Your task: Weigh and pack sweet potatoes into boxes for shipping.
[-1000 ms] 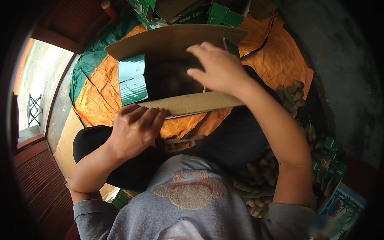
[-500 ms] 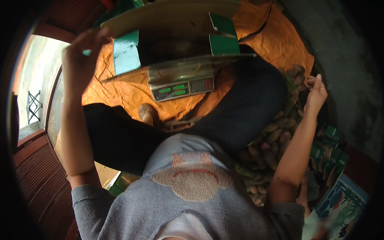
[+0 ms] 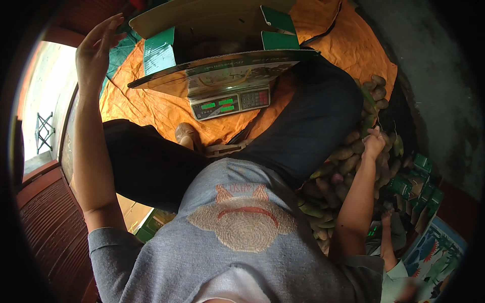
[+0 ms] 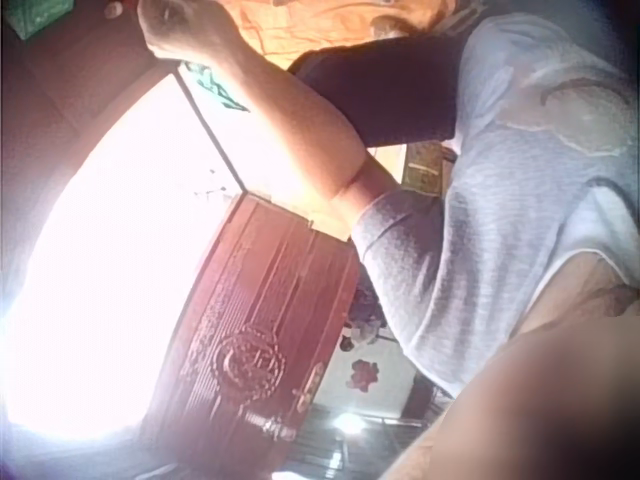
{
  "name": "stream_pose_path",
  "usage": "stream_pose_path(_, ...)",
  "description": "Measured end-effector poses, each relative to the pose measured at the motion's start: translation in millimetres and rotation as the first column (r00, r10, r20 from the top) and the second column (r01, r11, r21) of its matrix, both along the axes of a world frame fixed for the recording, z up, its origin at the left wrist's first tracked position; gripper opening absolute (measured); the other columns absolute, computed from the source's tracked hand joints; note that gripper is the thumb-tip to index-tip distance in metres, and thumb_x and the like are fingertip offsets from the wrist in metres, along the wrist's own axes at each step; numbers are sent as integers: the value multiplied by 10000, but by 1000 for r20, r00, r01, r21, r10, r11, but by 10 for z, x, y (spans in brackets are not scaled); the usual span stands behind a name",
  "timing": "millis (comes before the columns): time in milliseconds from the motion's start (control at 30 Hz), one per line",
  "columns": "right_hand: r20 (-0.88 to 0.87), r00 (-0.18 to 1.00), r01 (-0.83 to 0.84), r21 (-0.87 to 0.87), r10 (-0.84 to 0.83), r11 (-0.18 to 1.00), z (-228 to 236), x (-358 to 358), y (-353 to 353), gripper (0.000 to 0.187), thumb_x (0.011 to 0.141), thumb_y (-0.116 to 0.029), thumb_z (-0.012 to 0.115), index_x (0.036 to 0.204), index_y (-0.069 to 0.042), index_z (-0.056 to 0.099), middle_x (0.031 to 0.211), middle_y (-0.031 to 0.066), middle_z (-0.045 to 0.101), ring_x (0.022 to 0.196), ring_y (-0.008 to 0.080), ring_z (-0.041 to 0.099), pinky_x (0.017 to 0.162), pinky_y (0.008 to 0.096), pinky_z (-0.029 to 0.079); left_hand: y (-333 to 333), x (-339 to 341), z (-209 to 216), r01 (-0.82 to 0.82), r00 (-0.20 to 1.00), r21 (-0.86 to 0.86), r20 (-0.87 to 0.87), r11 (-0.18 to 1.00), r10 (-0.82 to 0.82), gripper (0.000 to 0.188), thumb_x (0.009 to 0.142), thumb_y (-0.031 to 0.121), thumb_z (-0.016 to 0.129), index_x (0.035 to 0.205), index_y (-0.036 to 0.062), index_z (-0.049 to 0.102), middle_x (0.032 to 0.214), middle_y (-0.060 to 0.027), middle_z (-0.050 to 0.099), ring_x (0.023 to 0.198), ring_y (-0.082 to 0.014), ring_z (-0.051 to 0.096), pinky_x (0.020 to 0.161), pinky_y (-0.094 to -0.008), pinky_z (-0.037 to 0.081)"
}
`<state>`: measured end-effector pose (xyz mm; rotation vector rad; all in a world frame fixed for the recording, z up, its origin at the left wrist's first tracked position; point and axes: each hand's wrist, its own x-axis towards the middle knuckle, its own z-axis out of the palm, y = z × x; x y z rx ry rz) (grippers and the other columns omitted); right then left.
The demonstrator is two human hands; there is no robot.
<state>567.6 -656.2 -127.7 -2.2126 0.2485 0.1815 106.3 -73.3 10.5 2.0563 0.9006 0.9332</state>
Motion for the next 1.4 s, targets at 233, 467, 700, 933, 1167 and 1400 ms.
stream_pose_path(233, 246, 963, -142, 96, 115, 985, 384, 218, 191, 303, 1003, -206, 660, 1238, -15, 647, 1015, 115, 748, 760, 140, 686, 643, 255, 508, 33, 44, 2, -56, 998, 39, -12, 998, 56, 281, 1039, 241, 612, 1261, 99, 711, 1228, -37, 730, 1024, -142, 727, 880, -268, 545)
stream_pose_path(467, 549, 773, -450, 120, 318, 885, 1075, 23, 935, 332, 1017, -112, 577, 1327, 6, 590, 1144, 108, 704, 984, 182, 661, 870, 282, 493, 140, 1, 9, -61, 995, 179, 88, 982, 46, 230, 949, 195, 718, 1170, 148, 762, 922, -75, 778, 842, -127, 743, 742, -285, 560)
stream_pose_path(700, 418, 255, -847, -338, 872, 410, 2014, -1207, 2567, 462, 871, -114, 740, 1314, -40, 632, 1332, 126, 635, 1308, 282, 549, 1113, 403, 400, 344, 374, 321, 150, 974, 318, -208, 936, -85, 530, 860, 119, 768, 1366, 122, 610, 1312, -144, 652, 1205, -316, 632, 1011, -390, 502)
stream_pose_path(933, 126, -344, -750, -633, 931, -191, 2038, -1605, 3671, 484, 698, -157, 838, 1154, -72, 700, 1105, 91, 683, 1142, 301, 587, 961, 432, 483, 551, 832, 533, 363, 561, 47, -809, 931, -178, 601, 811, 270, 722, 1396, 222, 595, 1181, -149, 707, 1095, -344, 683, 955, -464, 541)
stream_pose_path(1167, -32, -547, -618, -659, 837, -429, 1844, -1529, 3851, 130, 699, -101, 805, 778, -59, 711, 780, 91, 649, 856, 306, 616, 805, 437, 493, 723, 940, 187, 397, 550, 86, -819, 914, -162, 230, 851, 172, 641, 1034, 118, 770, 1075, -122, 748, 1032, -308, 728, 827, -428, 583)
stream_pose_path(1400, -83, -593, -522, -717, 801, -461, 1974, -1764, 4168, 108, 615, 13, 715, 700, -46, 684, 684, 105, 635, 717, 306, 636, 641, 441, 516, 951, 528, -12, 327, 677, 208, -732, 922, -75, 207, 844, 230, 656, 984, 137, 777, 990, -103, 754, 973, -308, 733, 790, -411, 578)
